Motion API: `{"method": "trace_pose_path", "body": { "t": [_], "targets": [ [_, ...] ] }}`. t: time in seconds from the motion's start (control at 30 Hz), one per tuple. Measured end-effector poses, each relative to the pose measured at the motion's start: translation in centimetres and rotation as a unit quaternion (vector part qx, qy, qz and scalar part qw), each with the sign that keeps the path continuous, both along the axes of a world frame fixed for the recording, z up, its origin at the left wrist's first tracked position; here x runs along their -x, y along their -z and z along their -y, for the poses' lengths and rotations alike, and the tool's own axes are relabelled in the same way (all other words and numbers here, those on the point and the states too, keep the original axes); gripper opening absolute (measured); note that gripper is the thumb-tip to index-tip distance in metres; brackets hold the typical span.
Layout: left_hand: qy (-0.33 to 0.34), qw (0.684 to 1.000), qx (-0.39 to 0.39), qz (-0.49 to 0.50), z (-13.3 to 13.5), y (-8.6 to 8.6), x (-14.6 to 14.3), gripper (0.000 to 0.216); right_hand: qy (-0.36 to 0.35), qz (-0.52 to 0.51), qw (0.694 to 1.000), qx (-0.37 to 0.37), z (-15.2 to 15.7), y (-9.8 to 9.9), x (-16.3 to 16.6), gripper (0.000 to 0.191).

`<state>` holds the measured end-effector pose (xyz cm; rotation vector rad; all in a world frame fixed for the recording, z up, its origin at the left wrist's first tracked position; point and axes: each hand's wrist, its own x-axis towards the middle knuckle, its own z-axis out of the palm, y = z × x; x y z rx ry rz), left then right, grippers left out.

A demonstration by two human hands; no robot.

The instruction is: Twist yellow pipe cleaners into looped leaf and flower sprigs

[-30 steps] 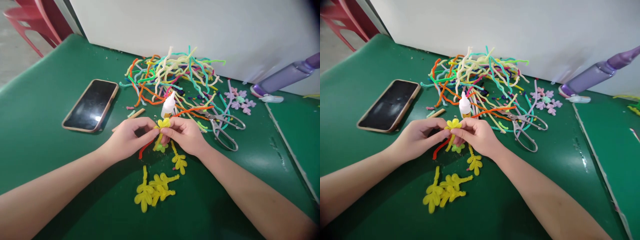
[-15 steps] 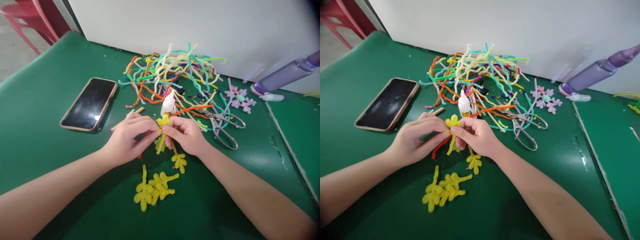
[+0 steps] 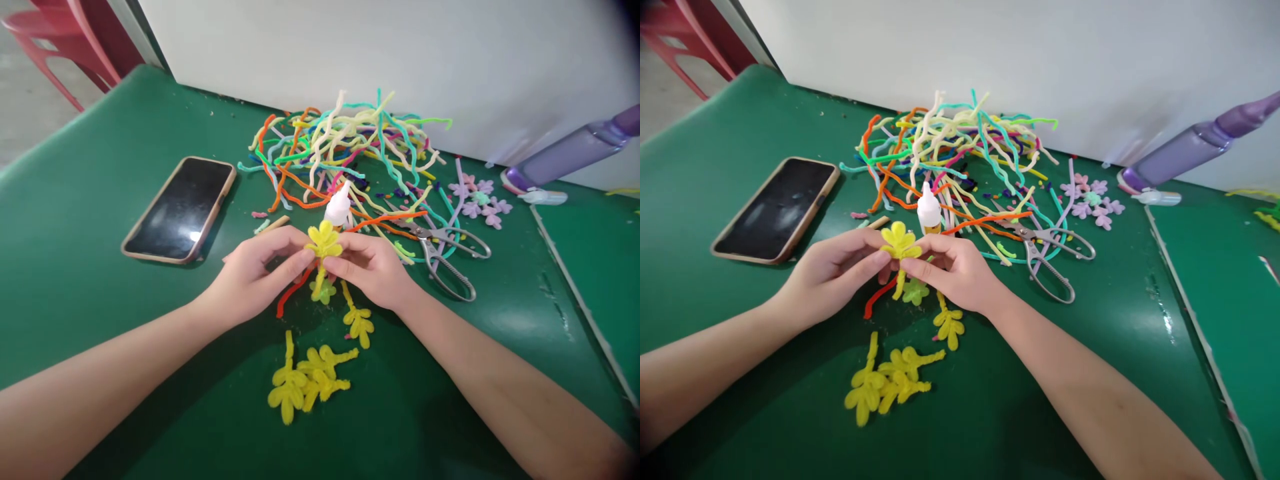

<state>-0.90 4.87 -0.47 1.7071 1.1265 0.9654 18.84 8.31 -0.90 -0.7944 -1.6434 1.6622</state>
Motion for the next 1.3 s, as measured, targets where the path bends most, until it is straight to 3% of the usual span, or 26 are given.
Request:
{"method": "trace_pose_path", "body": {
  "t": [0.3,0.5,0.67,0.9,1.13,1.3],
  "targets": [
    [-0.028,1.0,0.009,0.012,-0.17,0.12,-0.14,0.013,-0.023,-0.015,0.999,0.022,0.04,-0.33,-0.01,0.013],
    [-0.038,0.998,-0.002,-0.051,-0.15,0.23,-0.03,0.017,-0.014,0.008,1.0,0.024,-0.05,-0.25,0.03,0.021],
    [-0.029,0.989,-0.064,-0.129,-0.01,-0.16,-0.19,0.013,-0.015,0.011,1.0,0.008,-0.04,-0.03,0.03,0.02],
    [-0.037,0.959,-0.22,-0.172,0.35,0.03,-0.57,0.007,-0.021,-0.001,1.0,0.02,0.07,0.0,-0.03,0.022],
    [-0.053,0.978,-0.125,-0.16,0.22,-0.24,-0.37,0.013,-0.004,-0.022,0.999,0.047,-0.37,-0.09,-0.08,0.021],
    [-0.051,0.982,-0.112,-0.145,0.12,-0.37,-0.31,0.009,-0.009,-0.015,0.999,0.046,-0.31,0.0,-0.01,0.02]
  ]
}}
